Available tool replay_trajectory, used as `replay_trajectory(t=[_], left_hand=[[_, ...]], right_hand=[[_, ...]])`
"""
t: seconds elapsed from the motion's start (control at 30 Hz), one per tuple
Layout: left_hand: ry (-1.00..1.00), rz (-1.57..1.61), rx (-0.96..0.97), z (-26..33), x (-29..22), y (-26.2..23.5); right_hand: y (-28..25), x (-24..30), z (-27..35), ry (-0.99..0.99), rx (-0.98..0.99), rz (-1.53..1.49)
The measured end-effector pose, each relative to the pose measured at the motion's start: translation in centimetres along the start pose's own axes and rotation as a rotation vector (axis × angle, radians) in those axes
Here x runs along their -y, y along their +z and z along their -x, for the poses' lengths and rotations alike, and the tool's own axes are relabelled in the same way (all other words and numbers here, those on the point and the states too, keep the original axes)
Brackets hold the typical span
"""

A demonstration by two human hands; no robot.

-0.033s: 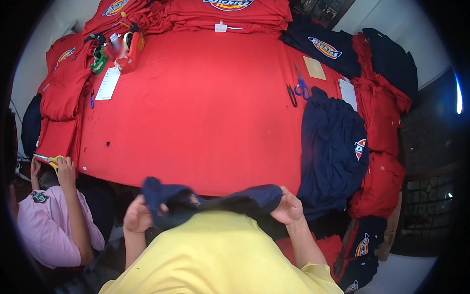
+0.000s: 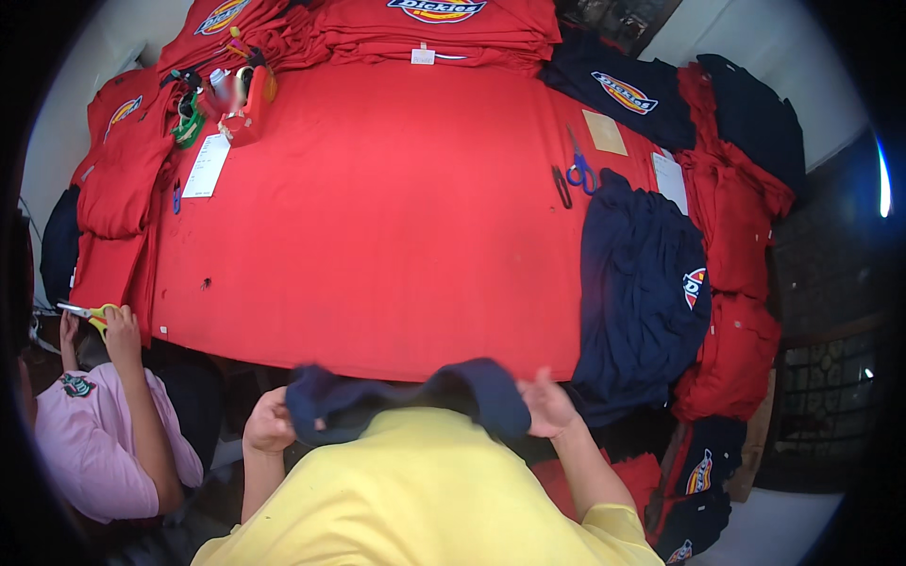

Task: The person picks up a dark blue sleeveless shirt from a table, turns it over to check both sides, and smooths the fabric before placing it on a stack of other shirts.

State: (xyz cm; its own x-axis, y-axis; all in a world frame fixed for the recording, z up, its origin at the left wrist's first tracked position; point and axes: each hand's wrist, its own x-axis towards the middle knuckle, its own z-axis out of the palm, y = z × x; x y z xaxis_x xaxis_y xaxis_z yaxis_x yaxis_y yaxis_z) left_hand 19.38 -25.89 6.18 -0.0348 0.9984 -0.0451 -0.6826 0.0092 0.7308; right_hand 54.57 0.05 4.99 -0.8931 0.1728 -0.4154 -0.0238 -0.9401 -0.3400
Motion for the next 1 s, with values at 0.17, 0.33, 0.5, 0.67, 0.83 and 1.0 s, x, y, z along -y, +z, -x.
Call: replay_trajectory(t=[0.17,0.33,0.5,0.67,0.83,1.0], left_hand=[[0.017,0.150,-0.198,-0.8,-0.2,0.3],[-0.389,-0.448,-0.654,0.6,-0.4,-3.5],[0.285,0.166,-0.166,0.9,-3.2,-5.6],[0.455,-0.064,0.339,-1.9,-9.5,-6.5],[0.498,0.011,-0.054,-15.7,-13.1,-6.1],[0.015,0.069,-0.359,-27.7,-8.7,-13.9]], right_hand=[[-3.5,-2.1,0.4,0.032,-0.208,0.146],[-1.3,1.1,-0.8,-0.415,0.006,-0.161],[0.8,2.3,-0.4,-0.274,0.006,0.197],[1.5,10.4,2.3,-0.861,0.410,0.315],[-2.1,21.8,-4.5,-0.996,0.245,0.365],[-3.7,24.1,-19.3,-0.505,0.052,0.238]])
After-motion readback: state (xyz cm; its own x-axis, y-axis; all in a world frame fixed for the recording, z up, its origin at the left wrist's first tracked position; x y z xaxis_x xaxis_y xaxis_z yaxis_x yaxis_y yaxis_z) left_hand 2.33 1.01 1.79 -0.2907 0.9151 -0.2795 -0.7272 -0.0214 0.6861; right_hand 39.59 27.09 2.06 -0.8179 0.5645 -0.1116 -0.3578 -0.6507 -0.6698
